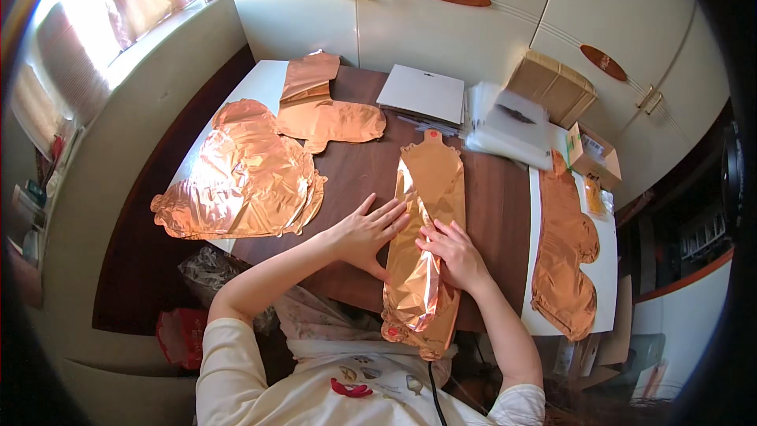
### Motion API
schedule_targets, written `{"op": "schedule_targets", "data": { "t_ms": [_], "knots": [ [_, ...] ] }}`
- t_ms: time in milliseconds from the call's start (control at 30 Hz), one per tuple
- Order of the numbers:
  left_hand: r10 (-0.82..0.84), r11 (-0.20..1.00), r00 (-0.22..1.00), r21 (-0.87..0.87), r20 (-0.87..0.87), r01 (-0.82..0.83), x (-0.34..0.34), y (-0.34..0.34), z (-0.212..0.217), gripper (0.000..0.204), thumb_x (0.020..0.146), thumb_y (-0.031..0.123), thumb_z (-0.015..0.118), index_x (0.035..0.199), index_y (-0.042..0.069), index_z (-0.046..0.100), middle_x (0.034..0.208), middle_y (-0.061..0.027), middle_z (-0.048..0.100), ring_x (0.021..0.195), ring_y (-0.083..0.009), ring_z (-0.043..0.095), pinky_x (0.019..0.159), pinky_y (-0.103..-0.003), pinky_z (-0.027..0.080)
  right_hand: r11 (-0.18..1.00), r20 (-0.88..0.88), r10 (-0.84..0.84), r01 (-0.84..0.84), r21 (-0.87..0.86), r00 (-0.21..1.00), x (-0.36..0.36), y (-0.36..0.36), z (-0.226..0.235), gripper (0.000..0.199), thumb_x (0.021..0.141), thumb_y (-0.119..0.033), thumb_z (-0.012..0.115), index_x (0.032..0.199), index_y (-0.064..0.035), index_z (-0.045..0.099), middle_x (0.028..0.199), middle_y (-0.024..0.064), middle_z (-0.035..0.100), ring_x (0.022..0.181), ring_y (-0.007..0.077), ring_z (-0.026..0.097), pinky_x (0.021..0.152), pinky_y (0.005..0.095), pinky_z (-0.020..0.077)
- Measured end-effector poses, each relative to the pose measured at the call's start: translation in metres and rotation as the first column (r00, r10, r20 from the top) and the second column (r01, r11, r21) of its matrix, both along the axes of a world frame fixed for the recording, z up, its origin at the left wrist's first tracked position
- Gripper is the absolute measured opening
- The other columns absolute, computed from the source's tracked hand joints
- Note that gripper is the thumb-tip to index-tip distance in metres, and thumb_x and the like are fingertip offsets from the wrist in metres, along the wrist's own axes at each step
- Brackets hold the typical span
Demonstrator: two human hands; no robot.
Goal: Manually folding and placing deflated foil balloons into plastic retail packaging with cardboard inserts.
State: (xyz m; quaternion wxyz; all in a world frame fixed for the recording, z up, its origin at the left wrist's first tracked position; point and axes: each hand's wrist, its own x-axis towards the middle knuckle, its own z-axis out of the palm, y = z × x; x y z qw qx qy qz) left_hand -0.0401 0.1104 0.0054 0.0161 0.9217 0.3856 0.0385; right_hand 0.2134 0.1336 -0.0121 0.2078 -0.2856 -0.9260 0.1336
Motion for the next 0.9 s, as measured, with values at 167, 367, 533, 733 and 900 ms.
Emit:
{"op": "schedule_targets", "data": {
  "t_ms": [167, 367, 533, 733, 900],
  "knots": [
    [0.006, 1.0, 0.997, 0.021, -0.071, -0.005, 0.005, -0.005, 0.005, 0.115, 0.062, 0.08, 0.051, 0.139, -0.001, 0.025, 0.145, -0.0207, 0.025, 0.136, -0.0323, 0.022, 0.107, -0.055, 0.017, 1.0, 0.021, 0.007, -0.007, 0.002, 1.0, 0.002, 0.001, 0.0, 0.03, 0.083, -0.012, 0.057, 0.112, -0.0168, 0.062, 0.126, 0.0049, 0.055, 0.124, 0.0278, 0.044, 0.105, 0.047, 0.0304],
    [0.024, 0.995, 1.0, 0.099, 0.017, -0.026, 0.001, 0.024, -0.007, 0.107, 0.069, 0.078, 0.045, 0.137, -0.003, 0.028, 0.144, -0.0194, 0.028, 0.135, -0.03, 0.025, 0.107, -0.05, 0.02, 1.0, 0.02, 0.005, -0.005, -0.004, 1.0, 0.002, 0.001, -0.001, 0.03, 0.082, -0.014, 0.058, 0.111, -0.0166, 0.063, 0.126, 0.0055, 0.054, 0.124, 0.028, 0.044, 0.105, 0.0472, 0.03],
    [0.129, 0.987, 0.991, 0.104, -0.024, -0.126, -0.005, 0.056, -0.011, 0.108, 0.07, 0.078, 0.045, 0.139, -0.002, 0.026, 0.146, -0.0171, 0.026, 0.136, -0.027, 0.023, 0.109, -0.051, 0.018, 0.999, 0.003, 0.009, -0.009, -0.032, 1.0, 0.003, 0.003, -0.006, 0.029, 0.083, -0.014, 0.056, 0.112, -0.0165, 0.062, 0.127, 0.0053, 0.054, 0.125, 0.0277, 0.043, 0.106, 0.0475, 0.029],
    [0.221, 0.975, 0.973, 0.038, -0.062, -0.219, -0.009, 0.077, -0.01, 0.119, 0.061, 0.084, 0.047, 0.14, -0.002, 0.023, 0.147, -0.0174, 0.022, 0.138, -0.0278, 0.016, 0.11, -0.051, 0.014, 0.999, 0.002, 0.024, -0.024, -0.031, 1.0, 0.007, 0.005, -0.006, 0.031, 0.083, -0.012, 0.054, 0.113, -0.0164, 0.062, 0.127, 0.0049, 0.054, 0.124, 0.0283, 0.043, 0.106, 0.0479, 0.0289],
    [0.223, 0.975, 0.973, 0.023, -0.064, -0.222, -0.012, 0.077, -0.013, 0.121, 0.06, 0.084, 0.048, 0.139, -0.003, 0.024, 0.146, -0.0188, 0.023, 0.138, -0.0291, 0.017, 0.11, -0.052, 0.014, 0.997, 0.077, 0.037, -0.032, -0.07, 0.996, 0.017, 0.011, 0.019, 0.034, 0.078, -0.002, 0.053, 0.104, -0.0172, 0.069, 0.12, 0.0035, 0.06, 0.128, 0.0311, 0.039, 0.108, 0.0523, 0.0218]
  ]
}}
